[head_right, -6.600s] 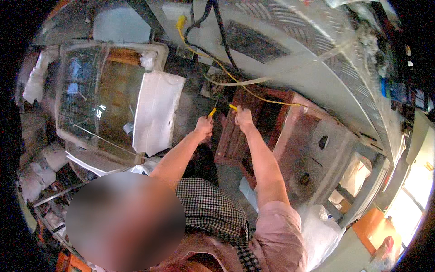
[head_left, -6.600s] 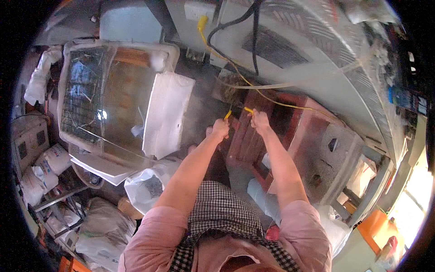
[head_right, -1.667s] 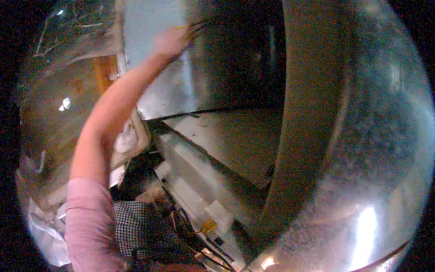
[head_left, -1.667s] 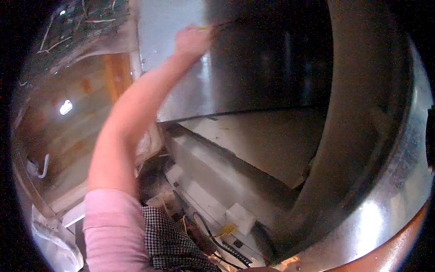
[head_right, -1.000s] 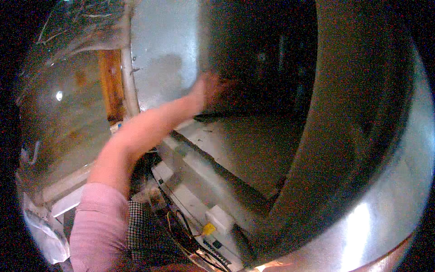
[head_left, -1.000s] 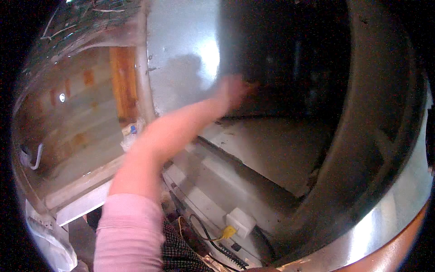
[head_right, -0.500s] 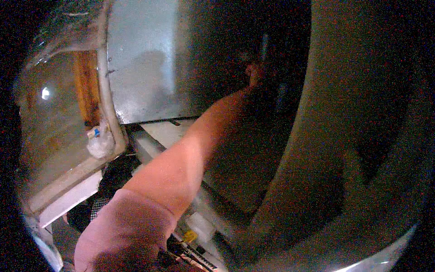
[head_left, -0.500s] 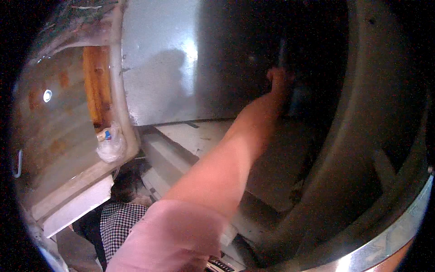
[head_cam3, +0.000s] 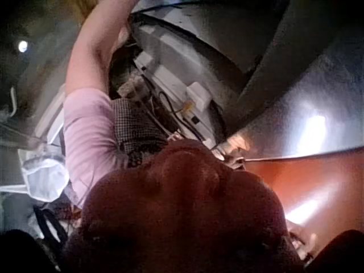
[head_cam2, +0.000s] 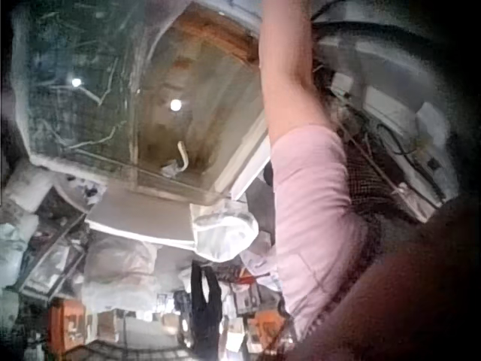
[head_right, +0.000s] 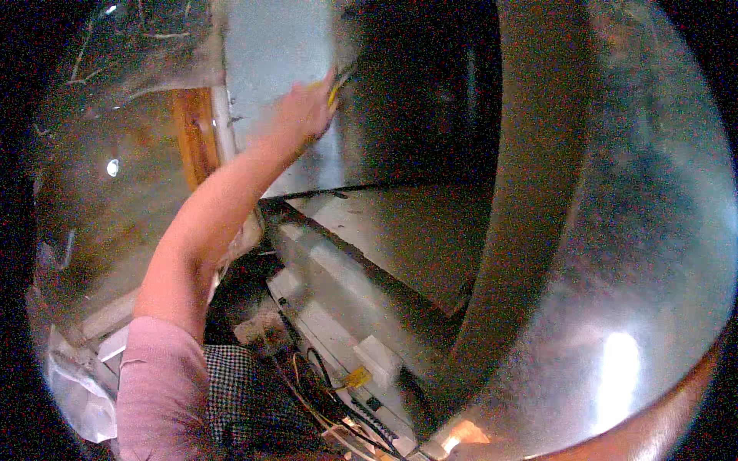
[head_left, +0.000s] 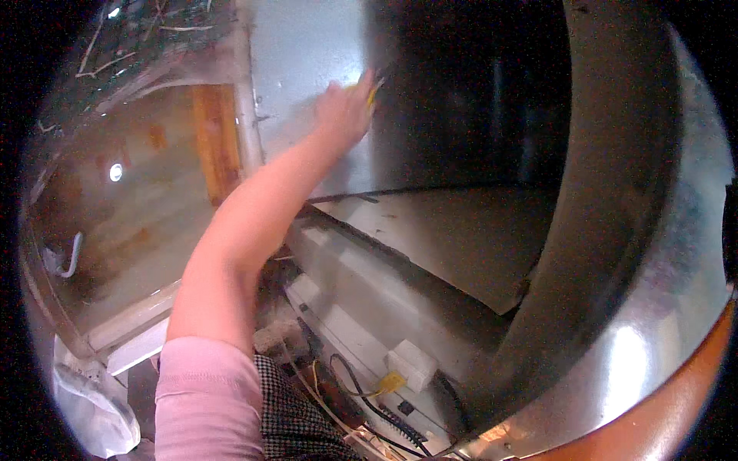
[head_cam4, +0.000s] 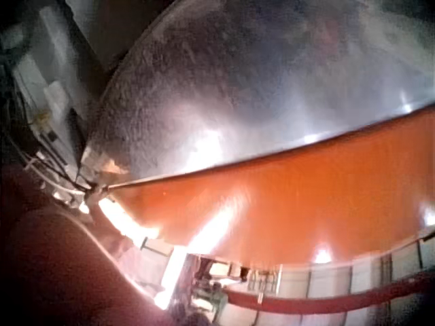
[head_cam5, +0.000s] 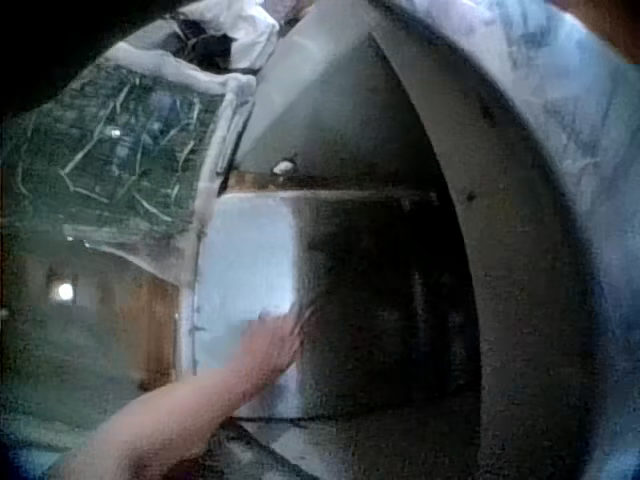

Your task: The person operates an injection molding machine by interacting with the control panel, opening the safety door, removing a molded plastic part, and cleaning the component in a water tank.

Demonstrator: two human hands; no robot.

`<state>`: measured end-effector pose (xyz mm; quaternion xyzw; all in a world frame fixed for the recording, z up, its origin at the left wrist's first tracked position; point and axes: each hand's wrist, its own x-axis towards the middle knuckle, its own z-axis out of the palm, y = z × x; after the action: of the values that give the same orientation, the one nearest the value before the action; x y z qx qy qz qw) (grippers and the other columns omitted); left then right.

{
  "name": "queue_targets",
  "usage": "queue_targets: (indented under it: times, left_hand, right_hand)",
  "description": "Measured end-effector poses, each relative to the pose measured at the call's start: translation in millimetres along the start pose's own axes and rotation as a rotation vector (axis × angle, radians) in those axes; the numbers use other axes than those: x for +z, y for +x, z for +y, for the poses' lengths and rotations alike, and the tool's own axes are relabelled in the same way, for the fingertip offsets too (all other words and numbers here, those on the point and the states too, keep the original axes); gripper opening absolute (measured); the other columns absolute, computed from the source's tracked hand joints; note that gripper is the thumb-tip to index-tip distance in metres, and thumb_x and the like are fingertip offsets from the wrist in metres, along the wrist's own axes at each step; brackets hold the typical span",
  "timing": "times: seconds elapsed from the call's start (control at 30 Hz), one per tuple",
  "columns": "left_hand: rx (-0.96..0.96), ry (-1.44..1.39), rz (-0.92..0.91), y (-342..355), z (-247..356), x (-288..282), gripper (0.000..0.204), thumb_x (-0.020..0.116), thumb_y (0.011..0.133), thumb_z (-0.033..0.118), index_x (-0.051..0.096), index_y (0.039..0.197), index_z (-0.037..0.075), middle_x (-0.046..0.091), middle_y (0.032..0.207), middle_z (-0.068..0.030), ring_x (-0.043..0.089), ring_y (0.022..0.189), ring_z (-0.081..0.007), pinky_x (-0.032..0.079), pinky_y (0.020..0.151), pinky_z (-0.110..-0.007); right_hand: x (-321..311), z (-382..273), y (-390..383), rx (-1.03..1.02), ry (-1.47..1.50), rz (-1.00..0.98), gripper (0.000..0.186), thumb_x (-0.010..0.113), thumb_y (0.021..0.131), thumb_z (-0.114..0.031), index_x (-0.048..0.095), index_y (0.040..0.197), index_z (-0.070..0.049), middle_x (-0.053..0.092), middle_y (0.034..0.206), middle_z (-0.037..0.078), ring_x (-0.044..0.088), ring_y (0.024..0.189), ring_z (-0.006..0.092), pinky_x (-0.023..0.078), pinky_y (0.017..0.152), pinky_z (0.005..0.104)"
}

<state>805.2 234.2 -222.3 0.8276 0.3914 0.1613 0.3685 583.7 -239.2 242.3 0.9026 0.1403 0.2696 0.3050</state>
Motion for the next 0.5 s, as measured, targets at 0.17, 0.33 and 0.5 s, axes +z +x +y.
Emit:
queue_targets:
  times: [0.17,0.33,0.5]
  left_hand:
    - [0.055,0.154,-0.058,-67,-63,-25,0.055,0.053,0.081,0.032,0.032,0.131,0.025,0.058,0.101,-0.0126,0.053,0.086,-0.0328,0.045,0.068,-0.045]
    - [-0.23,0.052,-0.062,31,-26,-50,0.054,0.049,0.082,0.027,0.029,0.132,0.027,0.059,0.097,-0.0133,0.057,0.086,-0.0338,0.048,0.06,-0.046]
    - [-0.275,0.094,-0.402,33,58,8,0.058,0.048,0.082,0.021,0.024,0.133,0.034,0.052,0.087,-0.0154,0.06,0.07,-0.0269,0.047,0.05,-0.038]
  right_hand:
    - [-2,5,-8,-0.231,-0.346,0.062,0.046,0.055,0.081,-0.031,0.047,0.115,0.0,0.054,0.099,0.023,0.057,0.075,0.0288,0.047,0.054,0.0319]
    - [-1,12,-12,-0.426,-0.625,0.099,0.046,0.055,0.081,-0.031,0.048,0.114,0.0,0.054,0.099,0.023,0.057,0.075,0.0291,0.047,0.054,0.032]
    - [-11,26,-24,-0.577,-1.04,0.085,0.045,0.055,0.081,-0.031,0.048,0.114,0.0,0.054,0.099,0.023,0.057,0.074,0.0293,0.047,0.054,0.032]
